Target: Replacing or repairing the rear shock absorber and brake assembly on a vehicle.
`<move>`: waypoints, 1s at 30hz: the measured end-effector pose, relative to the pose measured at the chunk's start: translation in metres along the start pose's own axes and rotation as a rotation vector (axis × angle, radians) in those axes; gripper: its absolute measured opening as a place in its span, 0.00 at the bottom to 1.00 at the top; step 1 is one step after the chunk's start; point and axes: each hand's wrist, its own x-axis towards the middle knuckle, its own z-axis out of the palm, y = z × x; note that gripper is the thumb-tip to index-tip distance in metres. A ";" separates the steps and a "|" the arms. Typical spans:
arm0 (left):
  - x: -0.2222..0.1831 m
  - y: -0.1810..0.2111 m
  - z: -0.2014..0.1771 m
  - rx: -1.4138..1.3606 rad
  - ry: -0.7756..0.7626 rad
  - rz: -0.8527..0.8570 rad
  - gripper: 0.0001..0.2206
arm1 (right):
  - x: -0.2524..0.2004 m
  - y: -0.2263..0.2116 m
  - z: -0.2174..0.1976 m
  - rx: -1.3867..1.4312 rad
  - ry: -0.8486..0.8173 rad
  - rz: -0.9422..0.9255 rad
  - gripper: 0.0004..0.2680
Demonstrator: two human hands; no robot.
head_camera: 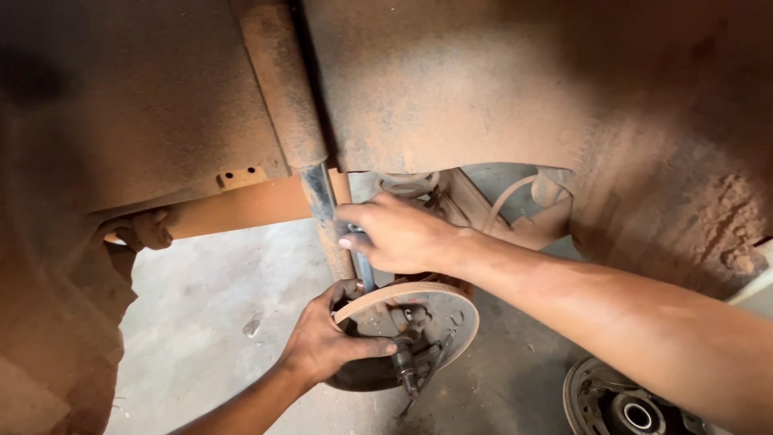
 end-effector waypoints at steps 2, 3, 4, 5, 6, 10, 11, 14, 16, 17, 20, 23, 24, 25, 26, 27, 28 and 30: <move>0.002 -0.006 0.000 -0.007 -0.005 0.045 0.35 | 0.013 0.018 0.010 0.026 0.077 -0.143 0.14; 0.003 -0.004 0.001 -0.005 -0.008 0.048 0.35 | 0.011 0.025 0.002 0.026 0.081 -0.141 0.14; 0.002 -0.003 0.001 0.009 0.001 0.028 0.36 | 0.009 0.030 -0.004 0.017 0.012 -0.102 0.14; 0.001 -0.002 0.000 0.022 0.011 0.008 0.36 | 0.007 0.035 -0.010 0.009 -0.057 -0.063 0.14; 0.000 -0.004 0.000 0.021 0.010 0.007 0.36 | 0.002 0.047 -0.012 0.009 -0.058 -0.062 0.14; 0.000 -0.006 0.001 -0.027 0.011 0.028 0.36 | -0.014 0.105 0.006 -0.088 -0.234 0.061 0.09; 0.000 -0.007 0.002 -0.048 0.008 0.045 0.35 | -0.017 0.122 0.018 -0.108 -0.263 0.042 0.09; 0.001 -0.008 0.004 -0.051 0.013 0.038 0.35 | -0.026 0.118 0.031 -0.053 0.016 -0.033 0.06; 0.001 -0.005 0.006 -0.054 0.019 0.024 0.35 | -0.033 0.115 0.039 -0.009 0.074 0.018 0.07; -0.001 -0.004 0.005 -0.057 0.027 0.010 0.36 | -0.036 0.111 0.044 0.036 0.132 0.069 0.08; -0.004 -0.006 0.005 -0.039 0.050 0.019 0.36 | -0.035 0.109 0.041 0.101 0.088 0.188 0.10; -0.002 -0.008 0.006 -0.044 0.037 0.042 0.37 | -0.045 0.094 0.027 0.129 0.103 0.208 0.07; -0.001 -0.007 0.007 -0.044 0.035 0.044 0.37 | -0.044 0.099 0.032 0.129 0.105 0.210 0.07; -0.001 -0.006 0.007 -0.048 0.033 0.046 0.38 | -0.042 0.104 0.037 0.140 0.145 0.221 0.08; -0.002 -0.006 0.006 -0.053 0.036 0.046 0.39 | -0.039 0.107 0.043 0.152 0.181 0.229 0.08; -0.003 -0.004 0.005 -0.054 0.038 0.045 0.39 | -0.037 0.105 0.041 0.151 0.180 0.227 0.08; -0.004 -0.002 0.005 -0.052 0.035 0.034 0.40 | -0.036 0.103 0.040 0.162 0.132 0.262 0.08; -0.003 0.001 0.004 -0.046 0.033 0.026 0.41 | -0.032 0.101 0.033 0.173 0.087 0.295 0.07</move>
